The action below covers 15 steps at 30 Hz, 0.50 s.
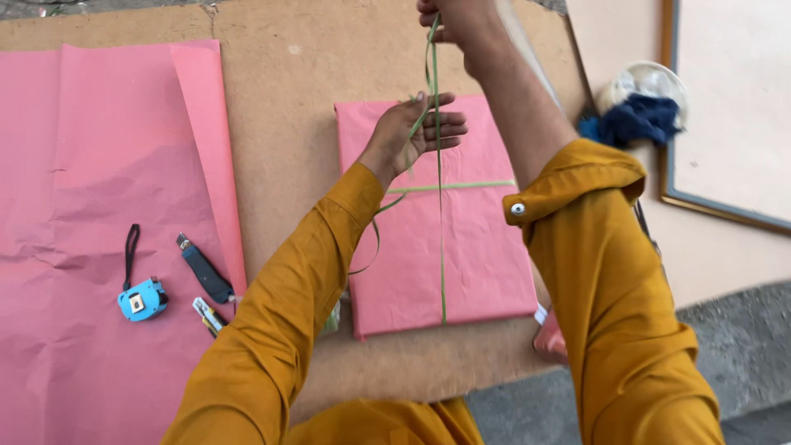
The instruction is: The person wraps a rectangular object in pink paper, folds the edges, and secures them with clear tape. They then tie a green ribbon around the package and trim the excess ribbon with a utility knife.
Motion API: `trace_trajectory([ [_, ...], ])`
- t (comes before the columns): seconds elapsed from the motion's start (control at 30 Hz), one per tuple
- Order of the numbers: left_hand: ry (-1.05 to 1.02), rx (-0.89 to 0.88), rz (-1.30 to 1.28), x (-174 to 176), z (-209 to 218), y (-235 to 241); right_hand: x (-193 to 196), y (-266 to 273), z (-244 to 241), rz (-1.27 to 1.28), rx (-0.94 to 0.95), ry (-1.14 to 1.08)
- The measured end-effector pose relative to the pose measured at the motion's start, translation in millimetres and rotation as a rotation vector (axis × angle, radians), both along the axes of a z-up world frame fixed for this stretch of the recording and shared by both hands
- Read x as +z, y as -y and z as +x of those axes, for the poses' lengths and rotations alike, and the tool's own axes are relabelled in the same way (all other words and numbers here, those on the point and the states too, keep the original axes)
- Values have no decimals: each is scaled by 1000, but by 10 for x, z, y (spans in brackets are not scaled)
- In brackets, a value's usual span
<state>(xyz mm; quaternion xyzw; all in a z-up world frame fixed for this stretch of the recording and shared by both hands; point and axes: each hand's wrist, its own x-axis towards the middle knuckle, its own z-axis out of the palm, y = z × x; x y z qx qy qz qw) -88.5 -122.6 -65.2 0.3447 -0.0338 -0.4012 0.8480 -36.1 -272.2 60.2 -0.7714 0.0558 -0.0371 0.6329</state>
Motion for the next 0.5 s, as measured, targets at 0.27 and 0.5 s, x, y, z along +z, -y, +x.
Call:
trace_trajectory([
  [0.27, 73, 21, 317, -16, 1264, 120, -1230, 666, 389, -20, -92, -183],
  [0.5, 295, 14, 352, -229, 1479, 513, -2004, 859, -293, -1078, 261, 105],
])
